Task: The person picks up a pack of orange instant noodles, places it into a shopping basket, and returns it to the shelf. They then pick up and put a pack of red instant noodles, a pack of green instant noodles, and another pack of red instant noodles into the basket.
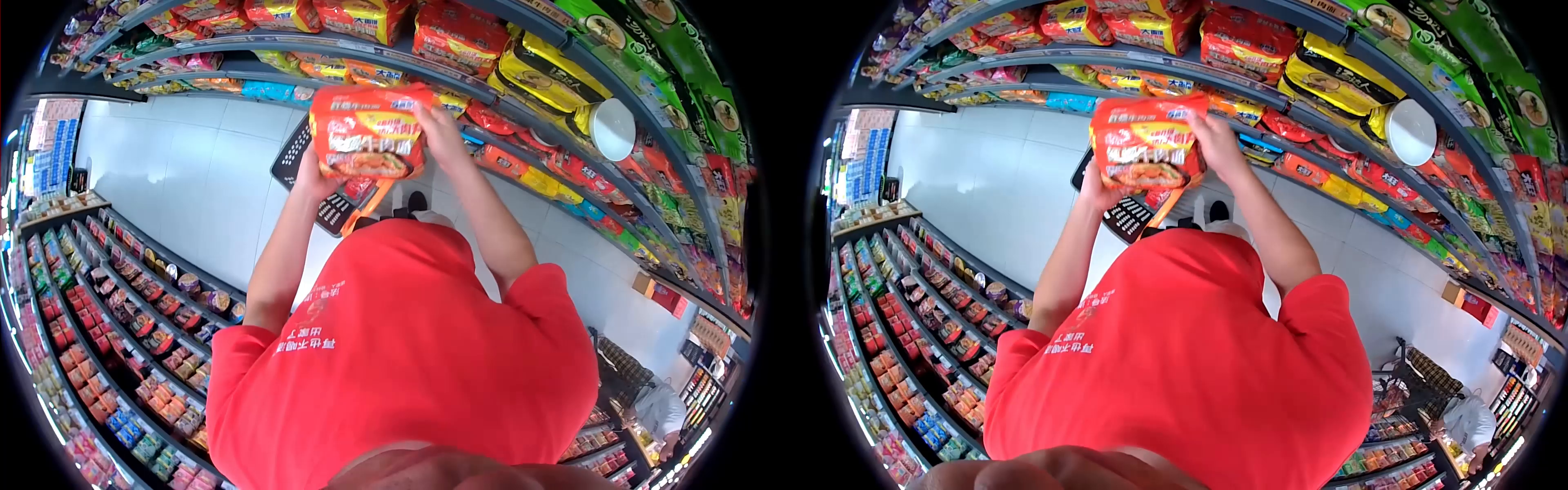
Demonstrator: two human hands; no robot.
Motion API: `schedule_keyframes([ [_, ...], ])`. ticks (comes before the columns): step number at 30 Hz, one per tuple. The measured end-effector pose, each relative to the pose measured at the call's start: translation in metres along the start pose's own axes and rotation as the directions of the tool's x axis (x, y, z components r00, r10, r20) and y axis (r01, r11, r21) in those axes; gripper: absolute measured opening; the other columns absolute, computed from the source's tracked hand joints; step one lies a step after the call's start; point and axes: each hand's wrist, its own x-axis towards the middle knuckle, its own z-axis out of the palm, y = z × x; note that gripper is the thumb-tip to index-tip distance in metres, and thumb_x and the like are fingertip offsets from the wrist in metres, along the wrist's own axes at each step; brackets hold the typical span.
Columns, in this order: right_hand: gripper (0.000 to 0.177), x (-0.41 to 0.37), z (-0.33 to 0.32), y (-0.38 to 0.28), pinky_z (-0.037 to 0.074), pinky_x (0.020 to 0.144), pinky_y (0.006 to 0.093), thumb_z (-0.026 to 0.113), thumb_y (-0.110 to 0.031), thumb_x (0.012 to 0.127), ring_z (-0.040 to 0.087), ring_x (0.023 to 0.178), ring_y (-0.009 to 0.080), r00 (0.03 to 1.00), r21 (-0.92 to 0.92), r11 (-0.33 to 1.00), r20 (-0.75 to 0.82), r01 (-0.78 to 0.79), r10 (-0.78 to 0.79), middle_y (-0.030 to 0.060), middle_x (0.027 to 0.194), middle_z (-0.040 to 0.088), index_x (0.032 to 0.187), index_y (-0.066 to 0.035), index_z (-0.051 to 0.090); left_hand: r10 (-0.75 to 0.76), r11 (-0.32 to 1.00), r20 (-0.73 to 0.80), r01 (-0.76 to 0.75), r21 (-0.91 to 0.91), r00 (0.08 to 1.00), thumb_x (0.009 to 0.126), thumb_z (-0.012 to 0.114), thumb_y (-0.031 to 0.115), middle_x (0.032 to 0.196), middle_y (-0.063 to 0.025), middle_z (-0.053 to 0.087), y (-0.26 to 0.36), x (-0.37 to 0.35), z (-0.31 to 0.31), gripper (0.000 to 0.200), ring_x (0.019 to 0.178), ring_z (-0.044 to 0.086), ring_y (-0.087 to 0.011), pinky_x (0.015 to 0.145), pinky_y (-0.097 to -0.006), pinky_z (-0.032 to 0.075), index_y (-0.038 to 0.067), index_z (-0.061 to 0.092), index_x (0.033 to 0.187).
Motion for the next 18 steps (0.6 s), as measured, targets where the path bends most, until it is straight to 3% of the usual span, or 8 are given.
schedule_keyframes([
  [1,0.041,0.005,-0.007,-0.002,0.048,0.082,0.0265,0.049,-0.035,0.103,0.06,0.091,0.0074,1.0,0.034,0.999,0.013,-0.02,0.02,0.0034,0.103,0.068,0.111,0.003,0.063,0.002,0.999,0.02,-0.003,0.046,1.0,0.101,0.035,0.047,0.139,-0.0137,0.053,0.005,0.004,0.006,0.055,0.122,0.056,-0.032,0.097,-0.0543,0.049,0.008,0.046,0.138],
  [4,0.04,0.016,-0.018,-0.014,0.048,0.081,0.0262,0.049,-0.034,0.103,0.06,0.09,0.0076,1.0,0.046,0.999,-0.028,-0.011,0.012,0.0036,0.103,0.068,0.112,0.002,0.062,0.058,0.974,-0.053,-0.044,0.222,0.997,0.102,0.033,0.05,0.137,-0.0117,0.054,0.016,0.005,0.037,0.056,0.121,0.057,-0.0313,0.092,-0.0503,0.054,0.01,0.043,0.14],
  [9,0.037,0.048,-0.051,-0.025,0.049,0.077,0.0259,0.05,-0.034,0.103,0.06,0.086,0.0073,0.984,0.012,0.993,-0.135,-0.118,0.119,0.0034,0.101,0.067,0.106,0.001,0.063,0.136,0.864,0.088,-0.162,0.476,0.987,0.101,0.035,0.055,0.135,-0.0101,0.054,0.032,0.031,0.069,0.059,0.117,0.058,-0.0265,0.09,-0.0451,0.054,0.014,0.038,0.143],
  [10,0.036,0.045,-0.039,-0.045,0.048,0.075,0.0258,0.051,-0.033,0.102,0.06,0.083,0.0069,0.987,0.168,0.985,-0.16,0.04,-0.012,0.0032,0.095,0.068,0.102,0.001,0.063,0.135,0.845,0.109,-0.171,0.506,0.985,0.101,0.038,0.054,0.134,-0.0094,0.054,0.035,0.037,0.076,0.058,0.116,0.058,-0.0256,0.091,-0.0442,0.054,0.014,0.038,0.143],
  [11,0.036,0.048,-0.042,-0.055,0.048,0.074,0.0267,0.051,-0.033,0.102,0.06,0.082,0.0066,0.986,0.164,0.983,-0.158,0.081,-0.055,0.0037,0.092,0.069,0.1,0.0,0.064,0.174,0.802,0.1,-0.2,0.563,0.98,0.1,0.042,0.053,0.133,-0.0087,0.054,0.039,0.039,0.092,0.057,0.115,0.058,-0.0252,0.091,-0.0434,0.053,0.015,0.038,0.143],
  [13,0.038,0.066,-0.059,-0.062,0.049,0.076,0.031,0.05,-0.035,0.102,0.061,0.083,0.0093,0.97,-0.162,0.987,-0.233,0.026,-0.064,0.0061,0.089,0.069,0.098,0.001,0.064,0.252,0.702,0.091,-0.247,0.668,0.963,0.099,0.049,0.049,0.13,-0.0072,0.054,0.046,0.044,0.122,0.056,0.113,0.058,-0.0243,0.091,-0.0419,0.052,0.016,0.037,0.143],
  [16,0.039,0.077,-0.064,-0.084,0.048,0.077,0.0369,0.05,-0.034,0.102,0.065,0.083,0.0213,0.902,-0.341,0.888,-0.192,0.307,-0.386,0.012,0.087,0.069,0.097,0.003,0.06,0.229,0.611,0.173,-0.28,0.741,0.958,0.097,0.058,0.038,0.122,-0.0061,0.058,0.061,0.064,0.143,0.053,0.103,0.063,-0.0213,0.081,-0.0362,0.056,0.015,0.04,0.141],
  [18,0.04,0.083,-0.07,-0.097,0.048,0.078,0.04,0.051,-0.034,0.101,0.065,0.085,0.0316,0.879,-0.519,0.81,-0.209,0.273,-0.43,0.017,0.088,0.068,0.095,0.005,0.058,0.212,0.542,0.19,-0.277,0.794,0.959,0.097,0.06,0.036,0.117,-0.0061,0.061,0.069,0.075,0.158,0.049,0.099,0.066,-0.02,0.08,-0.0338,0.057,0.014,0.044,0.137],
])
